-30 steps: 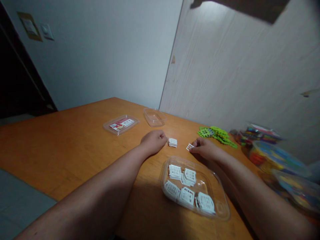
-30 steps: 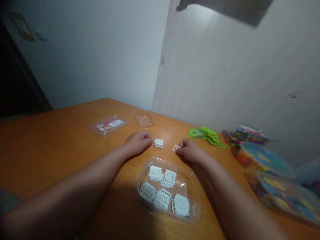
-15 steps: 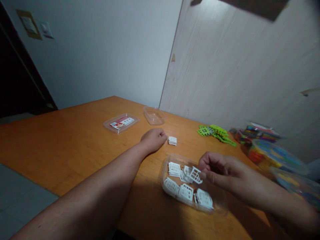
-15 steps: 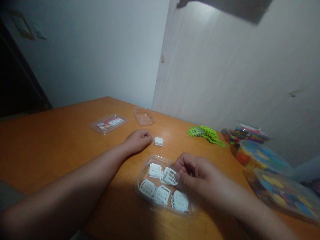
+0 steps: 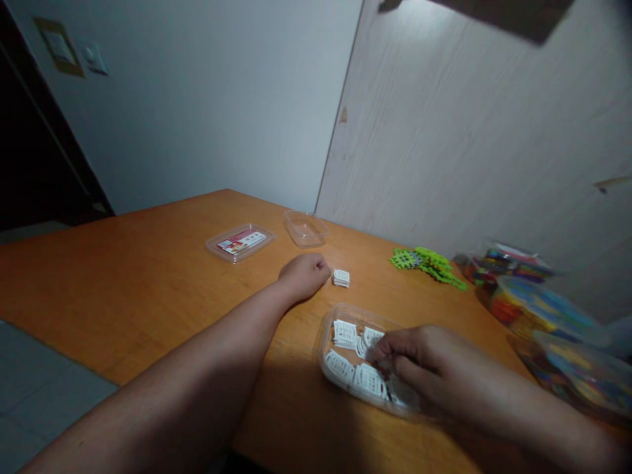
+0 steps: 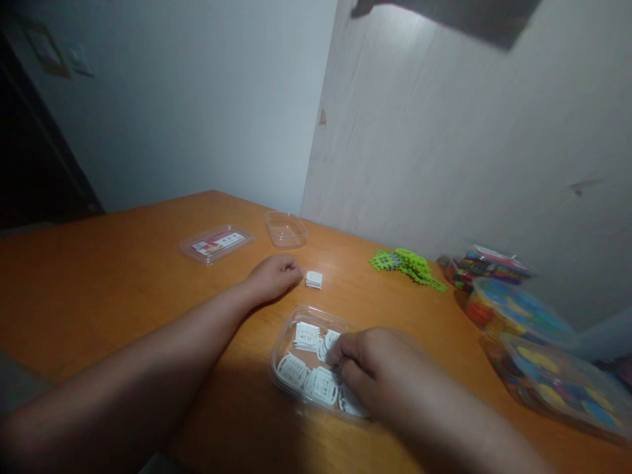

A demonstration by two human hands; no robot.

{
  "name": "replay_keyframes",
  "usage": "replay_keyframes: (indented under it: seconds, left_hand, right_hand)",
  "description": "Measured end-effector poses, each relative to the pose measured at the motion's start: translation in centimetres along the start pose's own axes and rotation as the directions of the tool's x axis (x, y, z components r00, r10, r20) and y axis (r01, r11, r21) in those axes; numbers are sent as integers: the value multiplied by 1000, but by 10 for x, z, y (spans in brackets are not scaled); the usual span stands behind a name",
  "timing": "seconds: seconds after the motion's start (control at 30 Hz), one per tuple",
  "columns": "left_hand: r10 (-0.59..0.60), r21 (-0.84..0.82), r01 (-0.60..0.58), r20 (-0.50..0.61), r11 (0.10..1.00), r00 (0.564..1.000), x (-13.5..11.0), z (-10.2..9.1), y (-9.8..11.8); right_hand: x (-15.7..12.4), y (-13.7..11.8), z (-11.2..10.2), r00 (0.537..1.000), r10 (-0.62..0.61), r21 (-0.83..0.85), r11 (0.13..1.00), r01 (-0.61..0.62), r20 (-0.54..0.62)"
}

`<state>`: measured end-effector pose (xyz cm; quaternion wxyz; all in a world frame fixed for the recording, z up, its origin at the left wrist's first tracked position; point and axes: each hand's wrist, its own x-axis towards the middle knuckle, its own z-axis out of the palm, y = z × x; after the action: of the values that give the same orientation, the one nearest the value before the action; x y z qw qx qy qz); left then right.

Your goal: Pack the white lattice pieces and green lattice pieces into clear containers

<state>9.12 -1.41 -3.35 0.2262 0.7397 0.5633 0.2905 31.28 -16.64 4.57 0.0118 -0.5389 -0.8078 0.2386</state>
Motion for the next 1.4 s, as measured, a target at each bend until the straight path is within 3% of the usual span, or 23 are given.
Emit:
replay_keyframes:
  seconds: [0.17, 0.33, 0.53, 0.87, 1.2, 1.4]
  left_hand:
    - [5, -5, -5, -6, 1000, 1000, 0, 0, 0]
    - [15, -9, -15, -11, 1000, 1000, -1, 0, 0]
    - [12, 20, -11, -9, 1000, 1000, -1, -1, 1]
    - [27, 7, -27, -7, 1000, 1000, 2, 2, -2]
    - [5, -18, -5, -16, 1000, 1000, 1, 2, -2]
    - [9, -39, -9, -13, 999, 1000, 2, 3, -3]
  right_hand:
    - [3, -15, 2, 999, 13, -183, 983, -5, 46]
    - [0, -11, 1, 999, -45, -53, 998, 46, 25]
    - [-3, 15, -5, 1000, 3, 64, 998, -2, -22]
    - [-11, 10, -7, 994, -82, -18, 996, 84, 65]
    - [-14, 9, -10, 999, 41, -113, 993, -37, 35]
    - [-19, 15, -18, 999, 35, -12, 999, -36, -29]
